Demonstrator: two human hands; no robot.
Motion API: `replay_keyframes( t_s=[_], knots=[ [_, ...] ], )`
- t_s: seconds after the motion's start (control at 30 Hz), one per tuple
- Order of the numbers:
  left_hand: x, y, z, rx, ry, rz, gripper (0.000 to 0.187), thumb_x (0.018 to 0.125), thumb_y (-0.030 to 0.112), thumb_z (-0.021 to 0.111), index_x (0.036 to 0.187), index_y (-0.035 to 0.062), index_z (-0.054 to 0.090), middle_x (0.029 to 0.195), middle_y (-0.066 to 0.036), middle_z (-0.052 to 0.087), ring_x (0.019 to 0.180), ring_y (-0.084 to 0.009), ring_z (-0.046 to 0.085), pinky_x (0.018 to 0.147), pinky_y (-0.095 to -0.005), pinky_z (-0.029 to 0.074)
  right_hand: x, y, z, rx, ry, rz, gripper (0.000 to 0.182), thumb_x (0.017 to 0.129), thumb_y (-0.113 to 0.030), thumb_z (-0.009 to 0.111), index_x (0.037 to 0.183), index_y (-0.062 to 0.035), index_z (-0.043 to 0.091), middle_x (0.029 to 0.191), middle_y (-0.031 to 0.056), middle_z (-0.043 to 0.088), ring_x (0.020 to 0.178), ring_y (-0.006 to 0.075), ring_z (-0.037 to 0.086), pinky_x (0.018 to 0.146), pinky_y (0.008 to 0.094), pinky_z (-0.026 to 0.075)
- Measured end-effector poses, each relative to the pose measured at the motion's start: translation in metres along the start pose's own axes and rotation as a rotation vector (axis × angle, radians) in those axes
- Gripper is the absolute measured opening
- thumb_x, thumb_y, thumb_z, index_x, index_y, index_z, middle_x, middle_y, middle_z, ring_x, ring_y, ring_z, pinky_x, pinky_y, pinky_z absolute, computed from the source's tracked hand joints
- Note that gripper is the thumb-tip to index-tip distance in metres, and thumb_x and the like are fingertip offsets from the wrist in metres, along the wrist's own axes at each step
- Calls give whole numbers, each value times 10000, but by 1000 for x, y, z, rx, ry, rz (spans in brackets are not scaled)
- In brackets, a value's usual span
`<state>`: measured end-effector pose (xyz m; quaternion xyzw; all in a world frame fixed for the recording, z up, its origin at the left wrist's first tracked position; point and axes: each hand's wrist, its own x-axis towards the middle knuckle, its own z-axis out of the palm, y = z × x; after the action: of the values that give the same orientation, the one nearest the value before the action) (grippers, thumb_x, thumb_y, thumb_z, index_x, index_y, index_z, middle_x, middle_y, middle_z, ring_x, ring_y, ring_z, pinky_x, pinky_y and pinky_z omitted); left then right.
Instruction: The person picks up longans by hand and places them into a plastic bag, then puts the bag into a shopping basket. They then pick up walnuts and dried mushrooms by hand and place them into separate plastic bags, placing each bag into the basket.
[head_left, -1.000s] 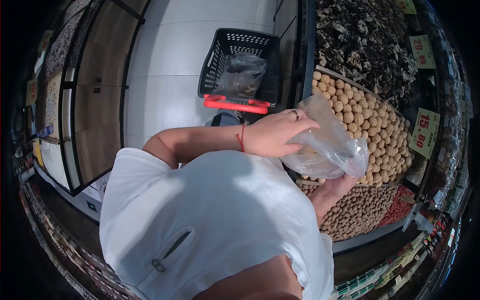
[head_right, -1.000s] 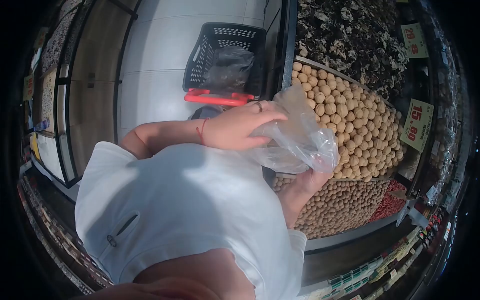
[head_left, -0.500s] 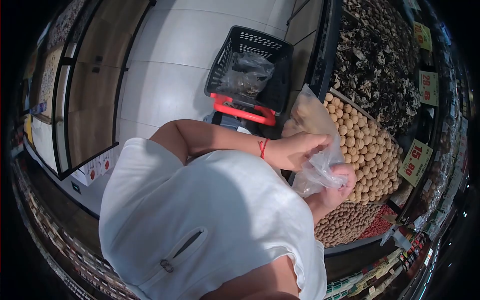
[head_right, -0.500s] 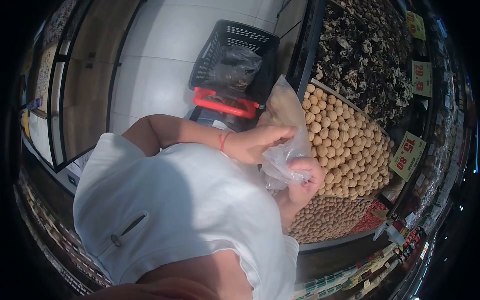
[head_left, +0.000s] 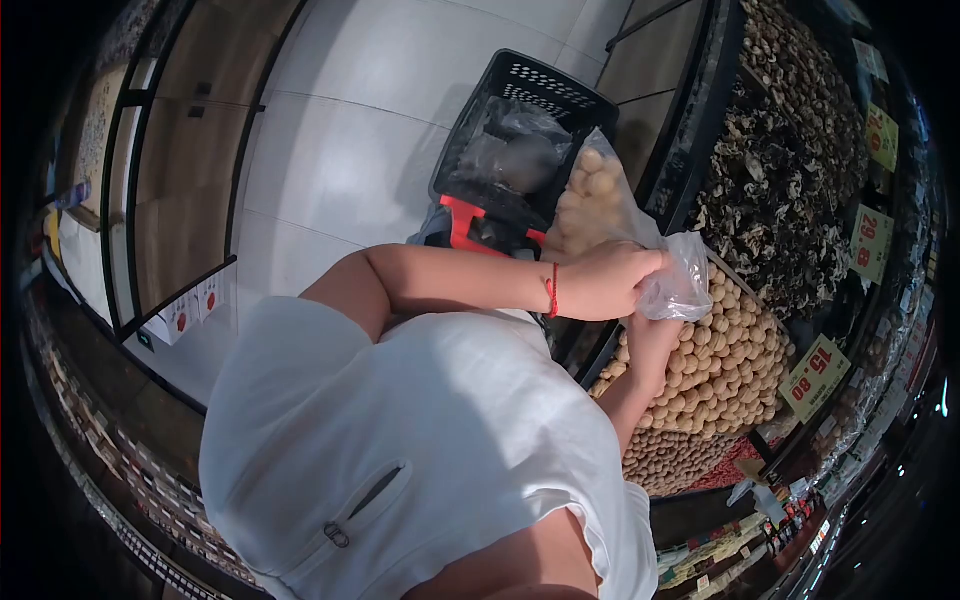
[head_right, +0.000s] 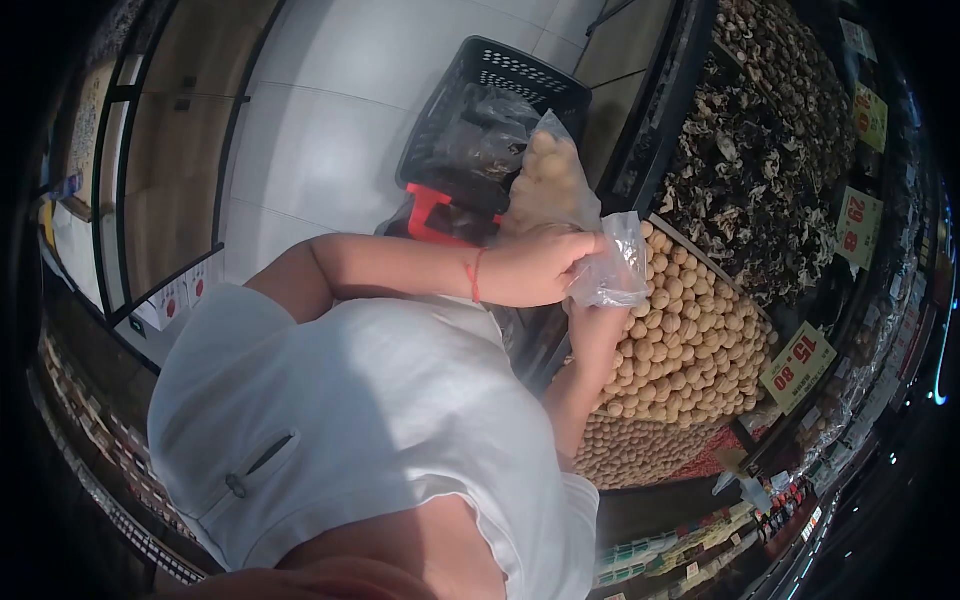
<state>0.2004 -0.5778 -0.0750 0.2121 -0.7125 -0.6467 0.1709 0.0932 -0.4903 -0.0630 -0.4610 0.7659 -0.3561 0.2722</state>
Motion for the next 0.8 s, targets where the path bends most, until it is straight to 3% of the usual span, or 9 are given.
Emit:
replay_keyframes(
  t_s=[0.1,0.17,0.27,0.3,0.37,0.5,0.57,0.6,0.8],
  knots=[
    [4,-22,17,103,272,278,355,717,27,508,1064,3,434,908,-164,533,971,-341,463,822,-388,377,34,18,6,163,51,-83,272,669,29,537,939,33,509,790,61,530,730,151,506,671,260,409],
    [0,-31,22,162,379,264,347,700,35,508,1034,-10,422,928,-216,519,1032,-354,422,884,-403,327,57,26,3,139,-52,-104,251,662,29,537,913,25,527,770,53,525,710,132,491,633,245,398],
    [-13,-50,6,269,287,70,497,734,89,525,1194,36,347,1074,-195,448,1043,-322,421,881,-383,343,94,46,20,-97,-185,-255,188,668,46,542,848,2,571,732,40,550,663,92,479,599,225,392],
    [-24,-77,-3,319,41,-329,486,744,105,515,1199,42,357,1055,-194,473,1027,-316,445,879,-377,351,109,66,36,-124,-265,-237,201,656,68,517,841,9,570,740,73,554,679,136,518,620,238,401],
    [-49,-119,0,491,-68,-353,497,731,164,548,1181,34,382,1049,-177,493,1007,-311,461,859,-379,366,123,94,60,-154,-285,-293,229,630,86,486,833,19,570,812,156,556,750,306,552,662,323,430],
    [-71,-150,5,460,-211,-588,437,793,346,495,1127,67,459,996,-190,529,905,-321,522,778,-394,408,143,125,95,-232,-329,-264,255,621,77,488,846,10,586,854,172,564,805,343,547,707,376,428],
    [-76,-155,11,440,-161,-511,465,800,441,459,1097,85,492,869,-196,569,783,-328,561,703,-411,432,157,143,114,-238,-276,-233,251,618,77,488,837,11,590,851,172,566,803,343,548,710,377,429],
    [-78,-152,15,471,-136,-458,494,772,510,460,997,79,551,659,-157,585,619,-328,567,592,-405,455,166,147,122,-232,-265,-188,232,622,64,496,822,8,599,855,173,568,806,340,550,708,382,431],
    [-76,-143,11,492,-359,-470,362,724,404,563,924,102,571,684,-127,591,637,-288,581,568,-389,450,193,144,200,-269,-197,-105,187,642,11,517,799,-22,613,840,146,577,791,321,559,698,372,442]
  ],
)
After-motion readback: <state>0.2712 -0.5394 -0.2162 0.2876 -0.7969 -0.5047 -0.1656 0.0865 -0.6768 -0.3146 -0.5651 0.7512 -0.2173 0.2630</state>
